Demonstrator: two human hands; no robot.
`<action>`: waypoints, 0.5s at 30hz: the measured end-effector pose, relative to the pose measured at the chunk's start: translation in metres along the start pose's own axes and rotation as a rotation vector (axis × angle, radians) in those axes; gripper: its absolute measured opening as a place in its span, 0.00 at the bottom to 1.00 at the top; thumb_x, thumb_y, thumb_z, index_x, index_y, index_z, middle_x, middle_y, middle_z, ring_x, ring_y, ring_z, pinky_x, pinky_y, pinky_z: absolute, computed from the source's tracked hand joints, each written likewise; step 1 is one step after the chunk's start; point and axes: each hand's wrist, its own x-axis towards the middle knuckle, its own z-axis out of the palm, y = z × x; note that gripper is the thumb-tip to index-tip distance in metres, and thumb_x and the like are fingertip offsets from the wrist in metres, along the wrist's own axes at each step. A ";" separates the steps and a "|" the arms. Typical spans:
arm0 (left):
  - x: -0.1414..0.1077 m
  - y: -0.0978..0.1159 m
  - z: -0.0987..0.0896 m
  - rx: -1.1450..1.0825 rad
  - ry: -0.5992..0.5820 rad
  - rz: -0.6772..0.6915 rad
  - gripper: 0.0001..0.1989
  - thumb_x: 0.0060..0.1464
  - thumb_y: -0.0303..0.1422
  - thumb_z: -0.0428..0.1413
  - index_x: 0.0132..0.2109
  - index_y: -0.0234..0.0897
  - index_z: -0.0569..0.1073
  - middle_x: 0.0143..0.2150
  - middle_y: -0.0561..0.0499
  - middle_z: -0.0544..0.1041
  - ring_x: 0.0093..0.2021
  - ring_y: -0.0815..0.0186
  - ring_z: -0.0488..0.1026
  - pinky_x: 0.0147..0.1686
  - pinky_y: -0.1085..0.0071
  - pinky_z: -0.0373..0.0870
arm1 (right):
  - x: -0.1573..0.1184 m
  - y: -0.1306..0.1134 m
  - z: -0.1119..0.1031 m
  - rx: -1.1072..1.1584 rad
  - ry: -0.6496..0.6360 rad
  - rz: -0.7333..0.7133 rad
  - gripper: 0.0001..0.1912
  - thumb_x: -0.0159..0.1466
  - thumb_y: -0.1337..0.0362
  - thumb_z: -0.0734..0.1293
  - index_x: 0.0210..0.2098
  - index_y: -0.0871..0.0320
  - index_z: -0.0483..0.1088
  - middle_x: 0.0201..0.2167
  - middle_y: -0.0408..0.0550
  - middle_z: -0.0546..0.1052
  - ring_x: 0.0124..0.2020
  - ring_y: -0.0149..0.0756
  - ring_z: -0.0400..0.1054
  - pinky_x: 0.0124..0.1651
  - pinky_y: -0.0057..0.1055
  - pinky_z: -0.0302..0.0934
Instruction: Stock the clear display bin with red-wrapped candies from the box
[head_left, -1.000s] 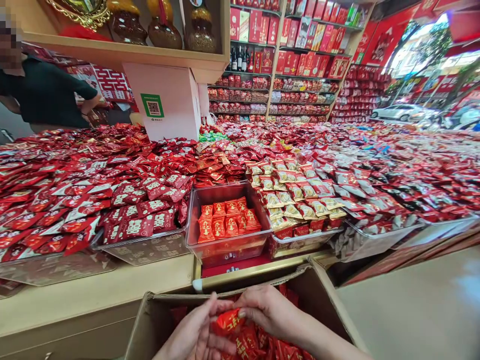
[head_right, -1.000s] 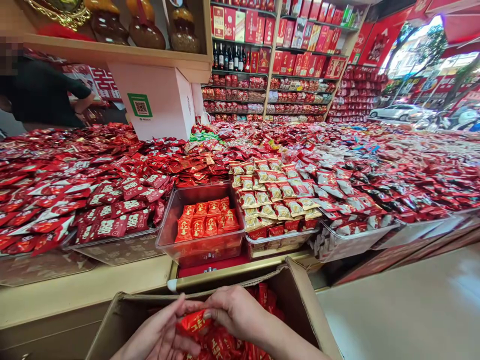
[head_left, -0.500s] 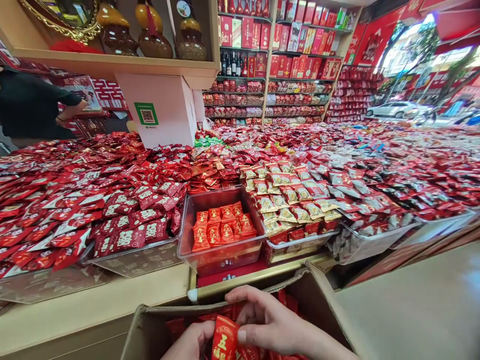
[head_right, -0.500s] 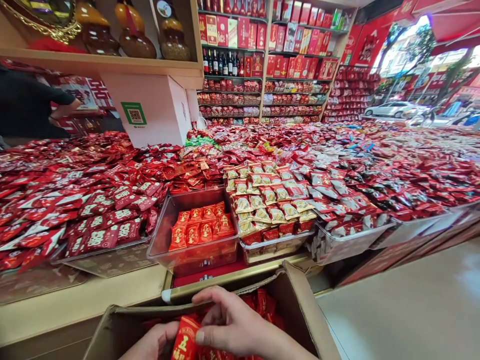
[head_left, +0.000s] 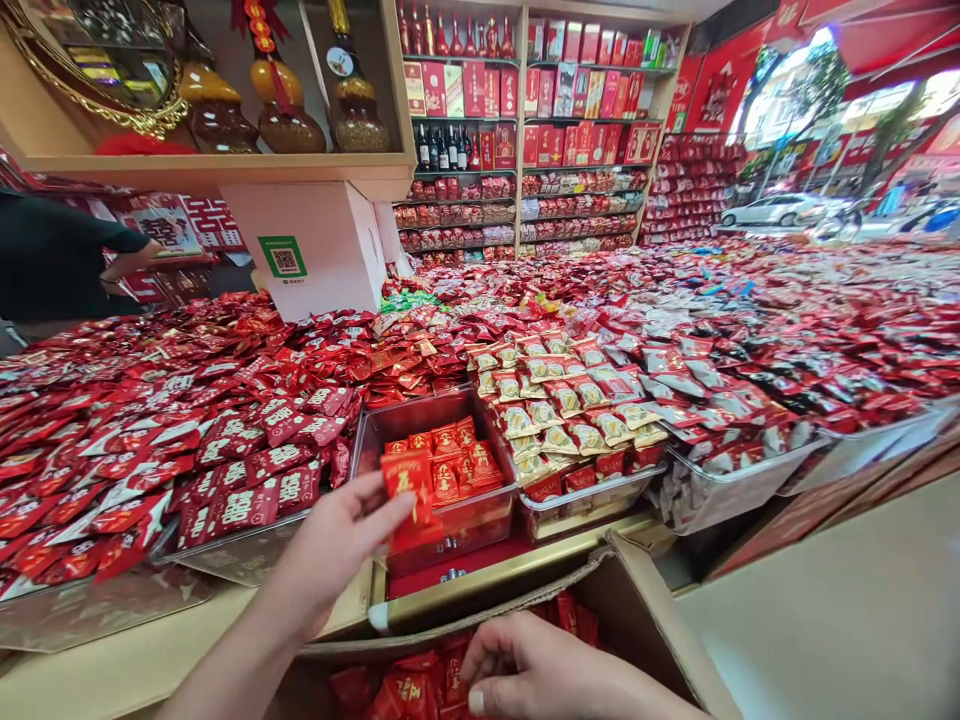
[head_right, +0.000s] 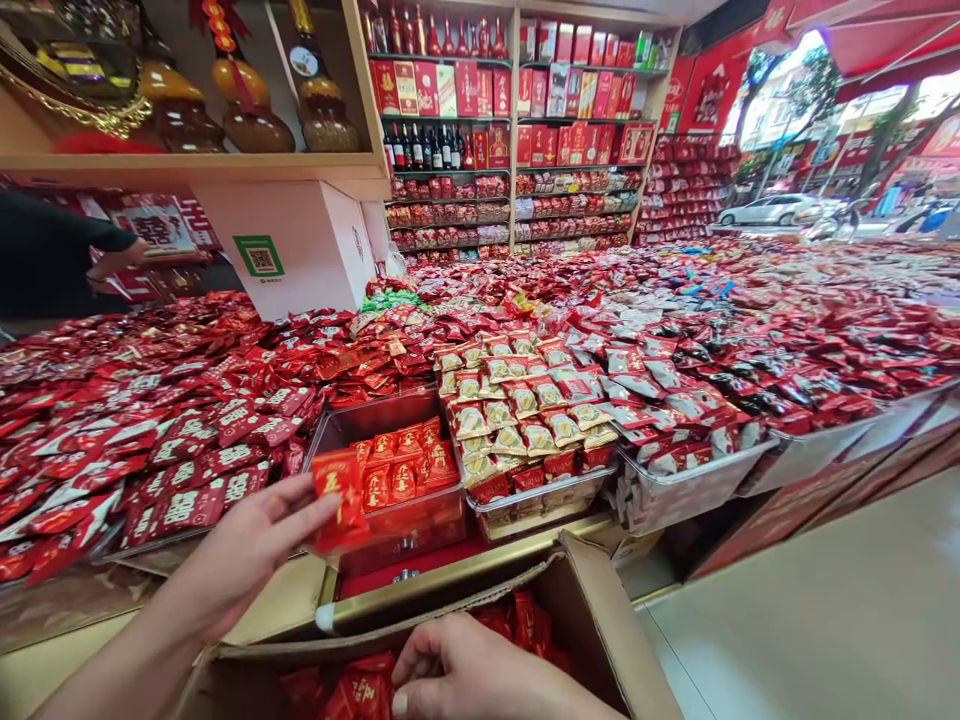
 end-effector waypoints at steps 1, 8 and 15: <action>0.016 0.002 0.000 0.078 -0.004 0.031 0.19 0.39 0.39 0.60 0.40 0.36 0.71 0.33 0.52 0.76 0.33 0.66 0.71 0.34 0.73 0.67 | -0.001 -0.001 -0.001 -0.033 0.003 0.007 0.13 0.51 0.61 0.64 0.35 0.59 0.70 0.25 0.42 0.70 0.24 0.24 0.59 0.26 0.19 0.54; 0.093 -0.022 0.018 0.401 -0.018 -0.166 0.16 0.42 0.29 0.58 0.40 0.27 0.67 0.13 0.62 0.63 0.13 0.76 0.59 0.13 0.79 0.54 | 0.008 0.009 -0.007 -0.209 -0.085 -0.016 0.12 0.51 0.67 0.63 0.35 0.58 0.72 0.25 0.43 0.73 0.26 0.27 0.65 0.29 0.19 0.57; 0.101 -0.029 0.033 0.561 -0.011 -0.293 0.19 0.50 0.29 0.53 0.49 0.31 0.60 0.21 0.60 0.67 0.13 0.78 0.60 0.12 0.81 0.58 | 0.010 0.015 -0.015 -0.325 -0.137 -0.011 0.15 0.49 0.64 0.65 0.37 0.54 0.72 0.30 0.43 0.75 0.32 0.30 0.68 0.31 0.17 0.57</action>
